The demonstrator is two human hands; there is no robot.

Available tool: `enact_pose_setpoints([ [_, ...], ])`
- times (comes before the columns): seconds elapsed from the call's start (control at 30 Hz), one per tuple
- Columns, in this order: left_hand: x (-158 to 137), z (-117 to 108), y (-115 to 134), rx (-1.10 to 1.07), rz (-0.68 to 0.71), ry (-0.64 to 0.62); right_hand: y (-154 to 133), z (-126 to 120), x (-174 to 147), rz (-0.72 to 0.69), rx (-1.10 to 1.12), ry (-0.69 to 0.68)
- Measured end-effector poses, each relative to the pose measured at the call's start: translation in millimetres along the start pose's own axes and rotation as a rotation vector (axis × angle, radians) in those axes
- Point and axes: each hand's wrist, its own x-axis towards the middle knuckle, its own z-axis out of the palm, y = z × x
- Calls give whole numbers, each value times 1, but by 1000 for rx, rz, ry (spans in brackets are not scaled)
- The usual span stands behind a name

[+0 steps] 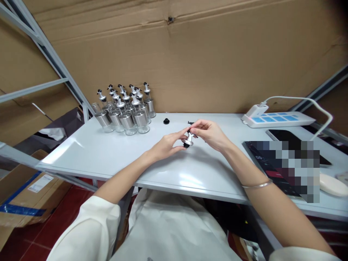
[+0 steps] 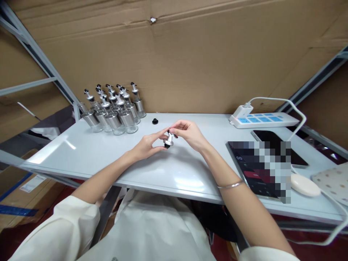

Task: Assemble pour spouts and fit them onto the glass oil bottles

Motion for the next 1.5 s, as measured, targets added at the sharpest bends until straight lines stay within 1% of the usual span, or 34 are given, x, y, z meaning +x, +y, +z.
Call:
enact_pose_setpoints([
  [0.2,2,0,4,-45,-41,44,-1,1,-1,32,85,-10],
  [0.3,1,-1,5,-34,-59,82,-6,2,-2,70,156,-58],
  [0.43,1,-2,6,-15,-61,135,-9,2,-5,189,225,-130],
  [0.53,1,-1,6,-17,-53,148,-10,1,-7,257,241,-146],
  [0.73,1,1,4,-6,-7,131,-13,5,-6,248,252,-125],
  [0.97,0,1,1,31,10,134,-13,5,-6,286,281,-91],
  [1.17,1,0,2,63,58,141,-14,4,-5,267,281,-81],
  [1.33,1,-1,0,81,44,125,-13,5,-5,261,295,-90],
  [1.5,1,0,1,80,17,124,-13,5,-6,215,281,-122],
])
